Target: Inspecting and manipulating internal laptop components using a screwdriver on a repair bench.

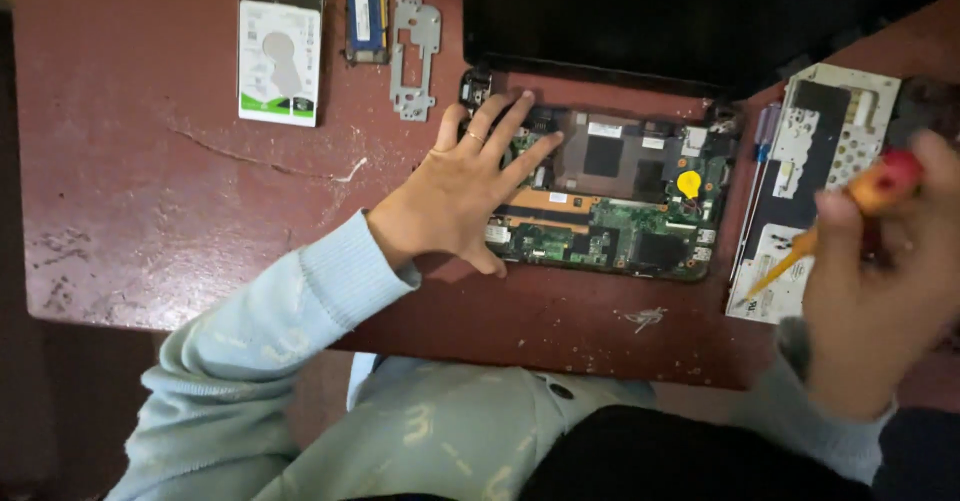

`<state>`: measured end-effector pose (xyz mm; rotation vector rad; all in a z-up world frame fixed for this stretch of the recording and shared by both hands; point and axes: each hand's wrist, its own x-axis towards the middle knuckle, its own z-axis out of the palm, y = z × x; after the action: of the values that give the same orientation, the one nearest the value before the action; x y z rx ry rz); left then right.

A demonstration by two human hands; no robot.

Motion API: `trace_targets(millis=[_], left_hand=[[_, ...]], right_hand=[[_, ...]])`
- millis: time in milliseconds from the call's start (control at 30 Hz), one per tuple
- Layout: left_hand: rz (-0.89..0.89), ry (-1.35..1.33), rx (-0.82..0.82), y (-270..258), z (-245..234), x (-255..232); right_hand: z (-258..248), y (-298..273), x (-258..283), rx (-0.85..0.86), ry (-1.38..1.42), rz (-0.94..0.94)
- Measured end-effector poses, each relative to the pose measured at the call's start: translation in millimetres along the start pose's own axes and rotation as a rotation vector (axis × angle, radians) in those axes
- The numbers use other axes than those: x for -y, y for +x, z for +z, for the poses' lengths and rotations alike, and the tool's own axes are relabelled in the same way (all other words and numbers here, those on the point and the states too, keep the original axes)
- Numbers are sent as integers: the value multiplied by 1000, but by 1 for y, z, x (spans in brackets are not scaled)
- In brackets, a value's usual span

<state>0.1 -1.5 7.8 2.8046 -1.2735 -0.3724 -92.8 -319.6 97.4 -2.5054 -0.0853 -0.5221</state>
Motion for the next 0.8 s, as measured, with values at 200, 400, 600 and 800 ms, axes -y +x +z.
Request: trace_targets(millis=[200, 400, 600, 800], left_hand=[[-5, 57, -2, 2, 5, -1], [-26, 86, -48, 1, 5, -5], [-58, 77, -119, -5, 8, -10], [-241, -305, -373, -93, -59, 19]], right_hand=[[44, -4, -78, 220, -207, 120], [56, -3, -79, 299, -469, 46], [63, -8, -80, 296, -775, -49], [59, -4, -79, 295, -666, -128]])
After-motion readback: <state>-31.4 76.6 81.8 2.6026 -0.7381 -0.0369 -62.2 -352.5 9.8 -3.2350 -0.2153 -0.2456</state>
